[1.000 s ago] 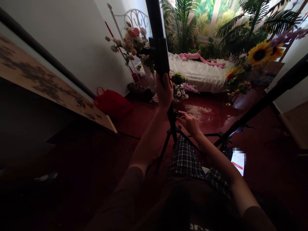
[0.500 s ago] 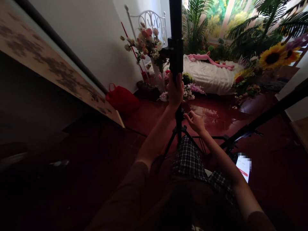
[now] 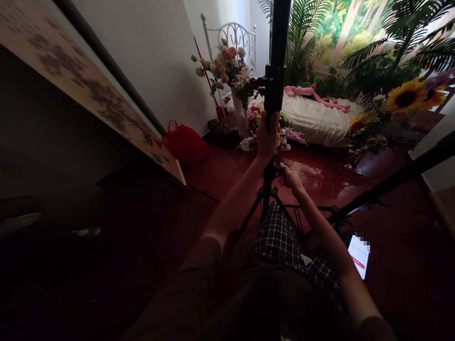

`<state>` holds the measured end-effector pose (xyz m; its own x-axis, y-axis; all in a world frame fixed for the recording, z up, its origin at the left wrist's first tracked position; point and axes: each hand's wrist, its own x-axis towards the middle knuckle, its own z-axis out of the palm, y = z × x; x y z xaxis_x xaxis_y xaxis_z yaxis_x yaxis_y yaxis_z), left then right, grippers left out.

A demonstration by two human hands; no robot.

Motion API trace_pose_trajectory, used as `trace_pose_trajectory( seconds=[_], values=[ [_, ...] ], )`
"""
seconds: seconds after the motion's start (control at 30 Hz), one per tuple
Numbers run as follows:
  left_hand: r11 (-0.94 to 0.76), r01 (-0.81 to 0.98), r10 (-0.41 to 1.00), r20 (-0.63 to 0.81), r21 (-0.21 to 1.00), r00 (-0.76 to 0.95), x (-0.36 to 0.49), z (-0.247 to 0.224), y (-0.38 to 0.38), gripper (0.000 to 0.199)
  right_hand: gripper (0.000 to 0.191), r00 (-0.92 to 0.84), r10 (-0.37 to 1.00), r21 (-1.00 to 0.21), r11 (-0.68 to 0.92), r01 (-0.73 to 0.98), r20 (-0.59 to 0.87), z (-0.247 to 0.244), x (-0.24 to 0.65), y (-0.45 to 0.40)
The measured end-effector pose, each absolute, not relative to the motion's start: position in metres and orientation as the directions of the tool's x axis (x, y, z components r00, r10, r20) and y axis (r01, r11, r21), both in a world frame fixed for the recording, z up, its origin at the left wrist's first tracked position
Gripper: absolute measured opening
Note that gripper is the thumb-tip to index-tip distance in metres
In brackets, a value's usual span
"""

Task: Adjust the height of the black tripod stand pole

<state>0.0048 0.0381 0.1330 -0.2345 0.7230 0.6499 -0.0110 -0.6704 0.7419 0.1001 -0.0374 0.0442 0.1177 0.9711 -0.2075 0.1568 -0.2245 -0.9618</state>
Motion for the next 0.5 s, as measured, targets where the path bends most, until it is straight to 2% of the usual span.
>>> trace_pose_trajectory(
  seconds=[0.1,0.23,0.3,0.4,0.5],
  values=[
    [-0.676,0.001,0.712,0.654,0.737,-0.255,0.007,0.136,0.036,0.037,0.062,0.101,0.971,-0.964,-0.230,0.134,-0.218,0.046,0.100,-0.038],
    [-0.690,0.086,0.673,0.681,0.718,-0.290,0.007,0.126,0.033,0.036,0.060,-0.074,0.971,-0.973,-0.223,0.054,-0.227,0.043,0.116,-0.055],
    [-0.681,0.159,0.652,0.690,0.715,-0.315,0.006,0.111,0.029,0.038,0.059,-0.125,0.975,-0.983,-0.180,0.027,-0.182,0.044,0.135,-0.071],
    [-0.642,0.256,0.645,0.689,0.723,-0.330,0.005,0.079,0.020,0.046,0.057,-0.033,0.994,-0.994,-0.099,0.037,-0.100,0.051,0.174,-0.099],
    [-0.592,0.283,0.693,0.656,0.754,-0.299,0.005,0.050,0.012,0.049,0.049,0.182,0.983,-0.998,-0.022,0.052,-0.012,0.059,0.215,-0.130]
  ],
)
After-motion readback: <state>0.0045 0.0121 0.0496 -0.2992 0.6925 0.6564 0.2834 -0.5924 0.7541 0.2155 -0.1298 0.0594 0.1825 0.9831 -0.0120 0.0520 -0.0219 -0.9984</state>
